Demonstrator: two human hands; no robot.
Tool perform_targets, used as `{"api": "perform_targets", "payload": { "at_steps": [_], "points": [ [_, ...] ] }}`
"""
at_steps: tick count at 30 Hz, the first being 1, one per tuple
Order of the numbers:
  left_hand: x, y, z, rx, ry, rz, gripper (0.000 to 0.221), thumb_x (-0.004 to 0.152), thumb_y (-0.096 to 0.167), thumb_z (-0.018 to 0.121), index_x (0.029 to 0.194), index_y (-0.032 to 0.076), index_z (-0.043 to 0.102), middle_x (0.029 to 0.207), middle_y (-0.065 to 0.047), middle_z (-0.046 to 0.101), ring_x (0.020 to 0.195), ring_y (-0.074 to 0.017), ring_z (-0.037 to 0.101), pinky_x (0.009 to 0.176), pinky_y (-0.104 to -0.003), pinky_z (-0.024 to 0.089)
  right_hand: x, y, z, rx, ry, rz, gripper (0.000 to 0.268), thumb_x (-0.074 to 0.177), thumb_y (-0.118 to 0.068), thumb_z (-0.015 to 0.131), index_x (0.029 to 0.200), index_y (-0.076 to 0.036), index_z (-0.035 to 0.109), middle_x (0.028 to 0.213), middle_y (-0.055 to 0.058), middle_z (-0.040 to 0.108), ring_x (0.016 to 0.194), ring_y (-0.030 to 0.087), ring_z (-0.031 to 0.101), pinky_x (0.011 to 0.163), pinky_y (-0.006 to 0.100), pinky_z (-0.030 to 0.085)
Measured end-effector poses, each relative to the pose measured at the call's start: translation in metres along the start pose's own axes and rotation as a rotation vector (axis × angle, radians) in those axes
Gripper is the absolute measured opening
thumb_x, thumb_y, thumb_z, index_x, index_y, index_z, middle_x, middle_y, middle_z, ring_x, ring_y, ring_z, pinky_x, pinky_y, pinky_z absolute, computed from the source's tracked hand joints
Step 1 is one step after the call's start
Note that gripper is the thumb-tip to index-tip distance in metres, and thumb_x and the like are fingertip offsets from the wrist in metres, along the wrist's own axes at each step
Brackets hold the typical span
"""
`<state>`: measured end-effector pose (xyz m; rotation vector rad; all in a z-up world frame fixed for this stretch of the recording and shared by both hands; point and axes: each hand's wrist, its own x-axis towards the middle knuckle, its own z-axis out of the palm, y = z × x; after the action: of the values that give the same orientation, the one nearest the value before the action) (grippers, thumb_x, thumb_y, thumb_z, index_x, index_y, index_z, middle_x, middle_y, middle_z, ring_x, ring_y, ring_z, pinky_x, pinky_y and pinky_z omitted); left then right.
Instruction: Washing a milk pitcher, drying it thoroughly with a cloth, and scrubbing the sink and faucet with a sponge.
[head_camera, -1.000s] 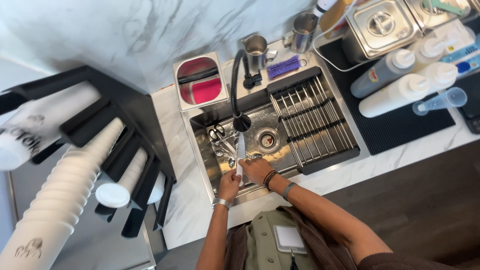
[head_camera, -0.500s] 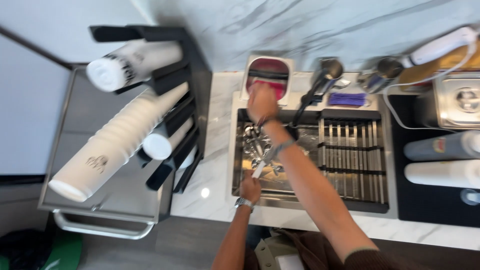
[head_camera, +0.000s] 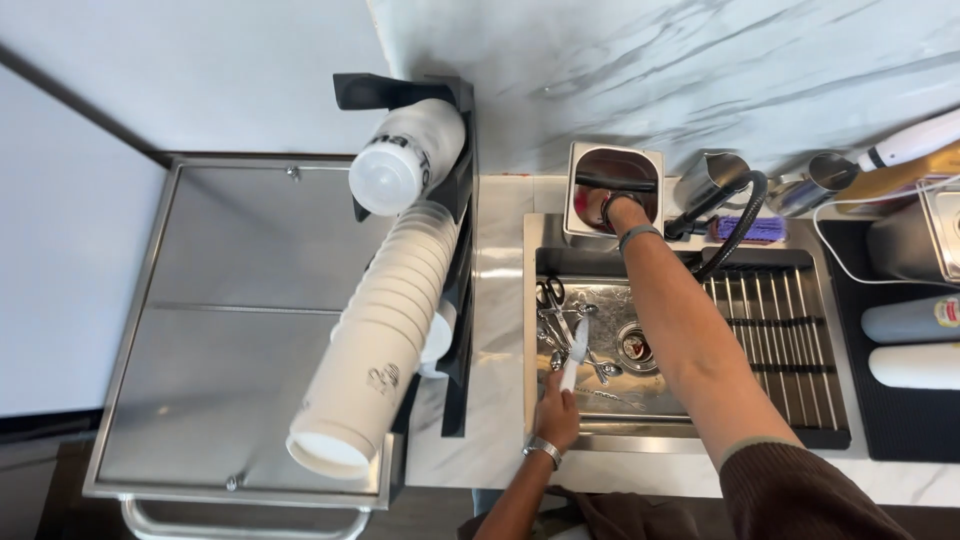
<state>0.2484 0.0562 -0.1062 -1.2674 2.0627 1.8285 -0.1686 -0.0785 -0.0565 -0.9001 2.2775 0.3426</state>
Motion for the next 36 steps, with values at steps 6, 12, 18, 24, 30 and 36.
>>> {"api": "perform_targets", "payload": {
  "at_steps": [6,12,18,24,30,36],
  "points": [
    [0.001,0.005,-0.008,-0.124,-0.064,0.068,0.040,0.104,0.022,0.036,0.143,0.021,0.045,0.084,-0.009,0.068,0.061,-0.0192,0.064,0.057,-0.033,0.066,-0.031,-0.003,-0.002,0.020,0.049,0.010,0.022,0.100,-0.021,0.037,0.086,-0.011,0.051,0.076,0.011,0.053,0.066,0.026,0.045,0.065,0.042,0.040],
    [-0.005,0.006,-0.017,-0.114,-0.108,0.059,0.045,0.105,0.023,0.035,0.149,0.021,0.039,0.094,-0.008,0.070,0.063,-0.0176,0.065,0.056,-0.032,0.063,-0.081,-0.010,-0.017,0.010,0.096,-0.075,0.024,0.100,-0.019,0.042,0.093,-0.009,0.063,0.076,0.015,0.066,0.065,0.031,0.057,0.060,0.045,0.046],
    [-0.010,0.009,-0.019,-0.168,-0.109,0.084,0.044,0.101,0.018,0.038,0.145,0.017,0.044,0.099,-0.018,0.067,0.075,-0.0270,0.077,0.071,-0.035,0.064,-0.113,0.007,-0.018,0.077,0.251,0.017,0.027,0.086,-0.025,0.066,0.112,-0.026,0.074,0.113,0.010,0.076,0.117,0.031,0.069,0.096,0.042,0.058],
    [-0.007,0.008,-0.013,-0.129,-0.063,0.050,0.046,0.100,0.018,0.039,0.146,0.018,0.046,0.100,-0.014,0.071,0.070,-0.0213,0.077,0.068,-0.032,0.063,-0.172,0.017,-0.006,0.287,0.554,-0.019,0.015,0.090,-0.025,0.062,0.102,-0.026,0.052,0.104,0.009,0.070,0.101,0.036,0.073,0.089,0.050,0.058],
    [-0.003,0.010,-0.004,-0.114,-0.022,0.025,0.052,0.101,0.015,0.037,0.153,0.012,0.040,0.096,-0.016,0.067,0.070,-0.0243,0.076,0.071,-0.038,0.061,-0.287,0.000,0.032,0.226,1.065,-0.338,0.018,0.090,-0.003,0.059,0.099,-0.010,0.046,0.109,0.023,0.061,0.098,0.046,0.068,0.086,0.049,0.059],
    [0.013,-0.009,0.009,-0.028,0.031,-0.014,0.051,0.101,0.015,0.038,0.152,0.008,0.041,0.088,-0.010,0.068,0.068,-0.0199,0.075,0.066,-0.032,0.061,-0.389,-0.028,0.105,0.048,0.892,-0.398,0.035,0.082,0.005,0.061,0.115,-0.003,0.054,0.127,0.021,0.057,0.126,0.049,0.055,0.079,0.046,0.065]
  ]
}}
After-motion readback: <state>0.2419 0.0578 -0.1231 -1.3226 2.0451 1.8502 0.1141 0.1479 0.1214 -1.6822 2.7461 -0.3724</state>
